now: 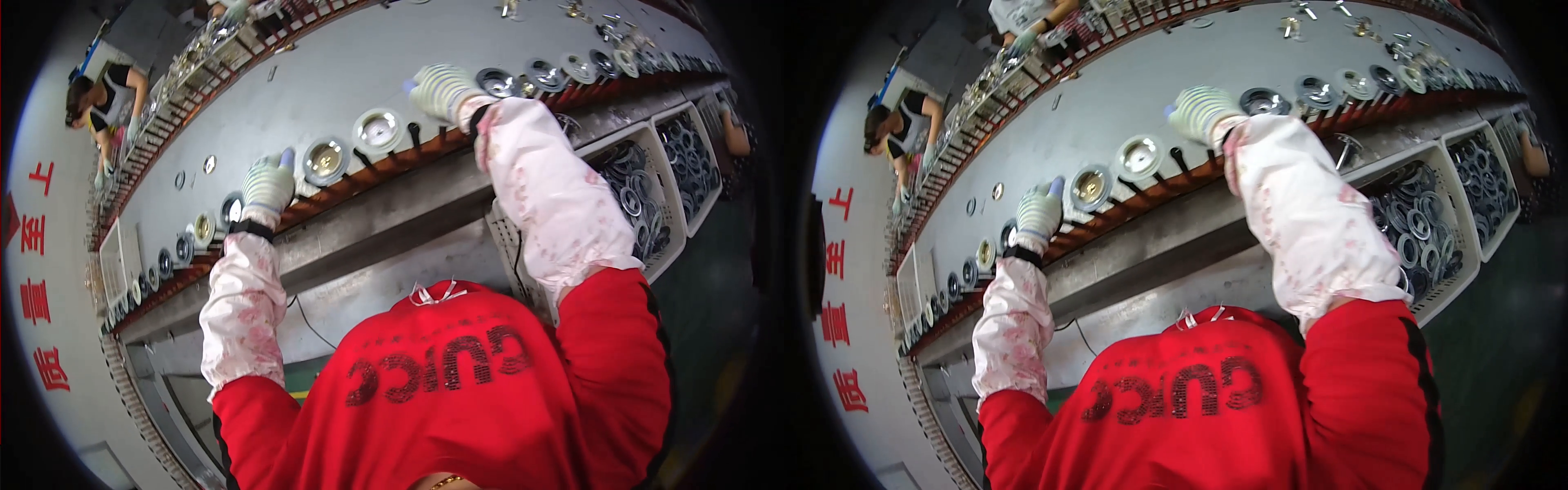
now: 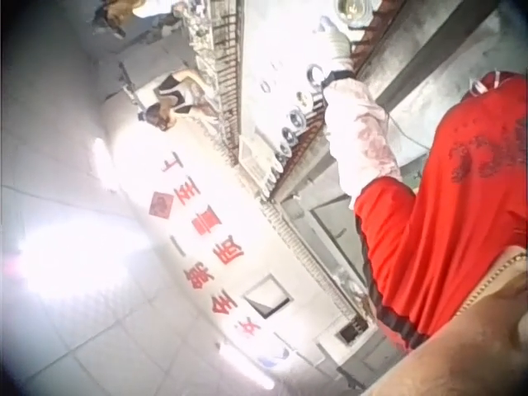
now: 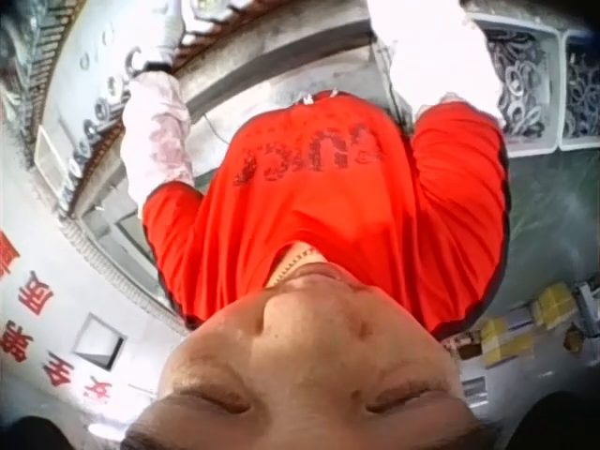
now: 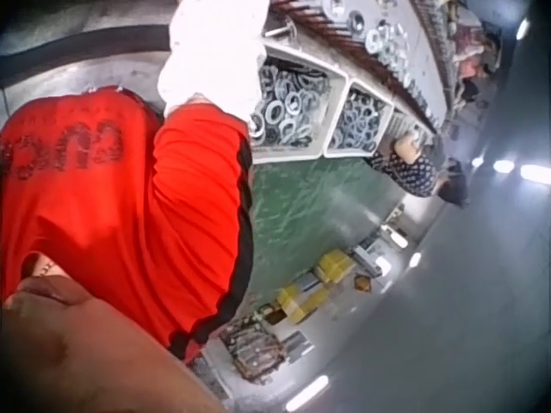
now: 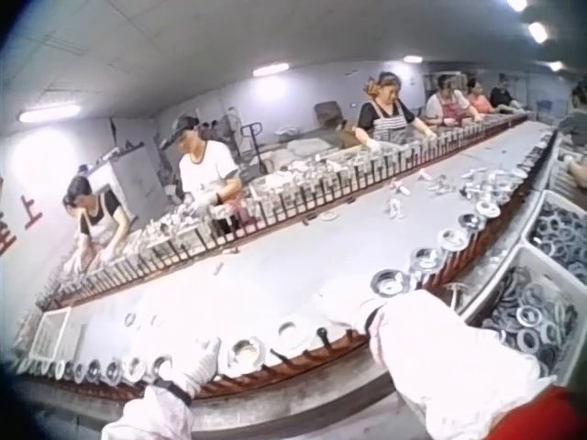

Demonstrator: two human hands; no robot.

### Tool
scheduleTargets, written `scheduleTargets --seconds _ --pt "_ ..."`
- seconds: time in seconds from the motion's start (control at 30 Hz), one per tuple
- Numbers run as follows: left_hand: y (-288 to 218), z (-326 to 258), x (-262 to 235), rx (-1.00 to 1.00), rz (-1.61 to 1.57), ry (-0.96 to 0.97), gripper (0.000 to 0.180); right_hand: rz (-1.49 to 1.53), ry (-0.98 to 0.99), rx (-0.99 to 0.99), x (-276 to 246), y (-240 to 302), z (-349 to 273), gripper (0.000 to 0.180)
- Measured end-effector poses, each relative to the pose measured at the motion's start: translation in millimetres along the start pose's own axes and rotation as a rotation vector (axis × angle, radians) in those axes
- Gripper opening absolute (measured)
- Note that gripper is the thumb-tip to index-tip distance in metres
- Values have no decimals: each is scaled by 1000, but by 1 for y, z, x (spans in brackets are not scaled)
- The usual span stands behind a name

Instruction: Assembling metal circular components on a production line by placing them onto vertical rods.

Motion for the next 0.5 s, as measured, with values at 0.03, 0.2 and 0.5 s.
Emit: scheduleTargets --seconds 0.03,0.2,0.5 --pt "-1 -1 1 -36 -59 -50 35 25 22 8 4 -1 2 49" --pt "24 0 13 -334 -204 28 45 55 -9 -38 15 11 3 45" --pt "81 -25 70 -151 -216 -214 38 -4 -492 -233 0 -35 -21 40"
Point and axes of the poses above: each hand's wrist, its own z-axis towards the middle knuckle, its own x-axis out of the palm, y = z × x, the point moved 4 cm from there along z, towards the middle knuckle, and after that the axes turned 2 degrees about x, right-handed, at the moved point
